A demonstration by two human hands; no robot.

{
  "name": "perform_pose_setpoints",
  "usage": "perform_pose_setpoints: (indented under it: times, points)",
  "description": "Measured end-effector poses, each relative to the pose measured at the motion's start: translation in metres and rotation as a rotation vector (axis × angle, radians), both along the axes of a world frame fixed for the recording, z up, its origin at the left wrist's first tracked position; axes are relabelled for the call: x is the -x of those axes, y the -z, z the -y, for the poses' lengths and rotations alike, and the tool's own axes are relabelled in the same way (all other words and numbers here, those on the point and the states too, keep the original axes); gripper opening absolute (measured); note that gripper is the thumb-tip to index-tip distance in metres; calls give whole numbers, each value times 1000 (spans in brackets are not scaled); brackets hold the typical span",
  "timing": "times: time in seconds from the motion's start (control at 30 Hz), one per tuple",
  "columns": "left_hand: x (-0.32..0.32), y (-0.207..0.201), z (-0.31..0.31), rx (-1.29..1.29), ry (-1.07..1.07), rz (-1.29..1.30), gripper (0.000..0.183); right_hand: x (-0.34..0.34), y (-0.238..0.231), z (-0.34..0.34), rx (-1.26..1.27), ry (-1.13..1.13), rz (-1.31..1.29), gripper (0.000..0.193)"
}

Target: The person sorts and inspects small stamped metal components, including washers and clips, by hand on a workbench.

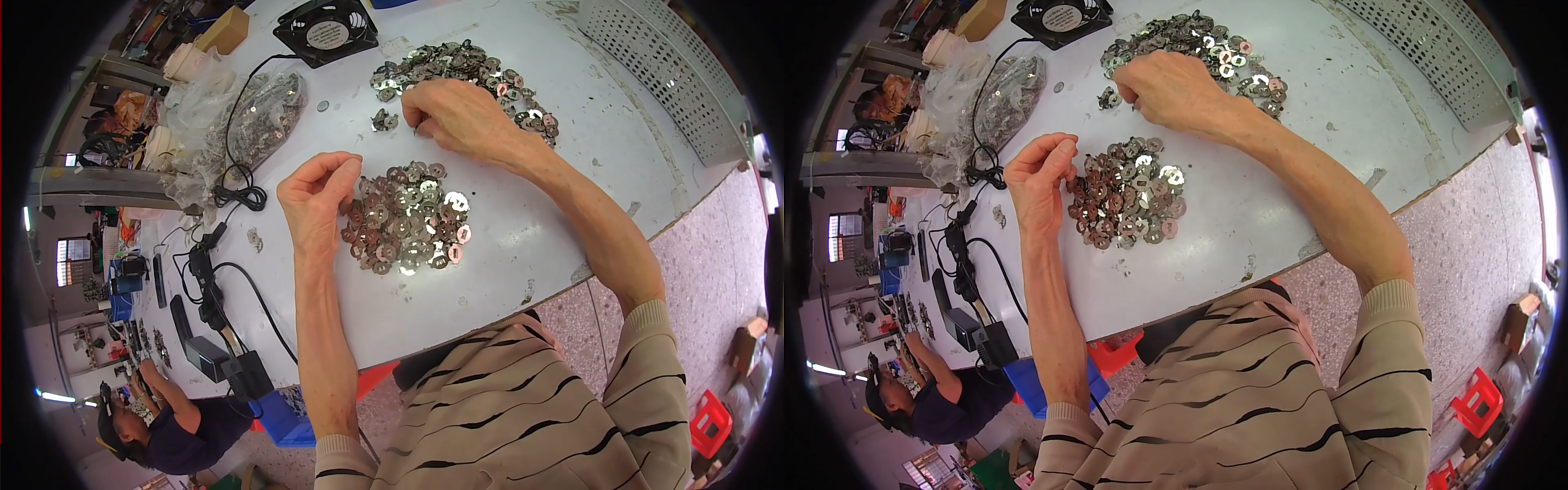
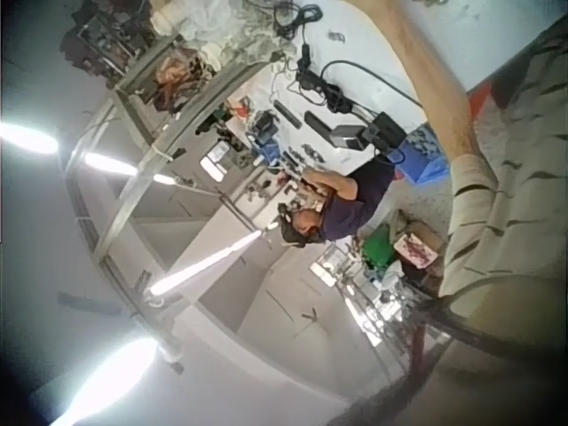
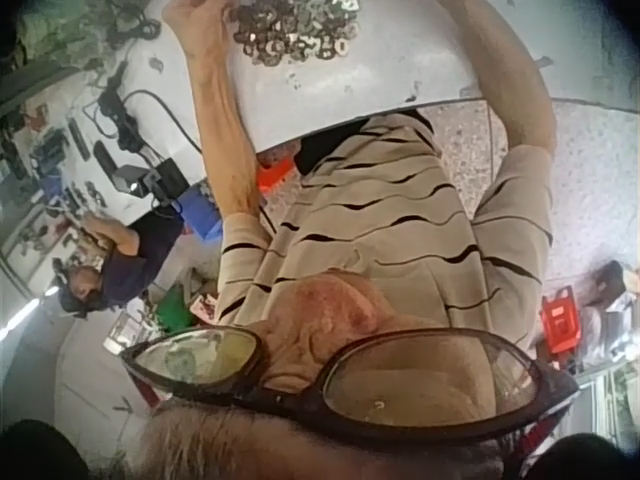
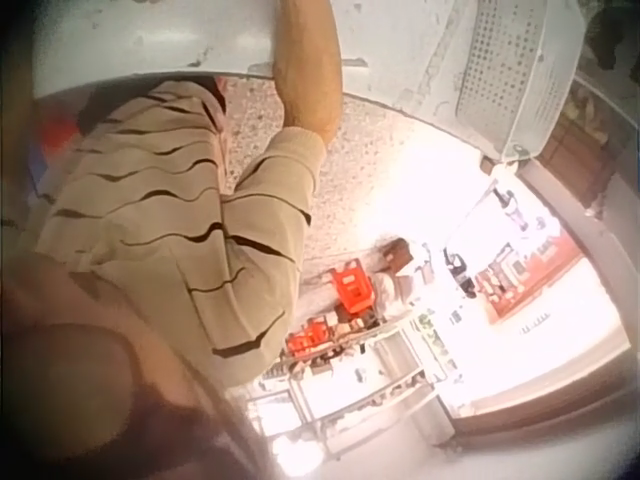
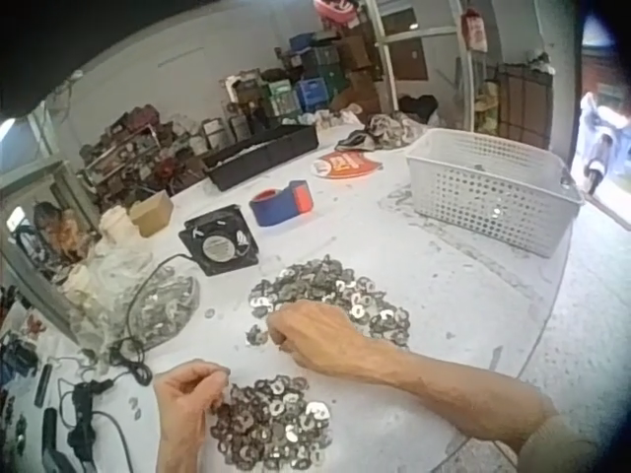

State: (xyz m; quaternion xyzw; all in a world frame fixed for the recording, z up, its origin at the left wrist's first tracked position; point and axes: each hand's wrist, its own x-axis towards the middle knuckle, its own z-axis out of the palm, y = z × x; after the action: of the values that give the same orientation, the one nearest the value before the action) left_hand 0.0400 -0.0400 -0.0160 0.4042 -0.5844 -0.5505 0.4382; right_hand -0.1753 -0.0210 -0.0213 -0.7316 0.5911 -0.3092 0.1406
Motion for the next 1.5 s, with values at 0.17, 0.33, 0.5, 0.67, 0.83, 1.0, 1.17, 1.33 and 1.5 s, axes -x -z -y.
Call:
perform_pose_setpoints:
  times: [0.17, 0.33, 0.5, 0.67, 0.83, 1.0, 1.17, 1.33, 1.5]
  points:
    - [2, -1, -3, 63, 4, 64, 10, 4, -2, 6, 41, 31, 96, 10]
    - [7, 0, -7, 146, 61, 96, 8, 8, -2, 9, 24, 7, 247, 13]
    - [10, 0, -8, 147, 56, 107, 12, 10, -6, 9, -168, -55, 464, 10]
    - [13, 2, -8, 211, 27, 127, 17, 5, -13, 3, -328, -166, 787, 10]
    - [24, -2, -8, 261, 20, 178, 32, 5, -12, 4, -396, -231, 951, 12]
    - [24, 0, 0, 208, 14, 213, 32, 3, -10, 4, -400, -230, 1022, 13]
    - [26, 1, 8, 75, -2, 124, 16, 2, -5, 9, -361, -277, 1052, 13]
    - [22, -9, 15, 45, 26, 124, 13, 4, -12, 6, -337, -173, 1003, 11]
    - [31, -2, 9, 125, -39, 180, 13, 6, -11, 6, -334, -191, 997, 11]
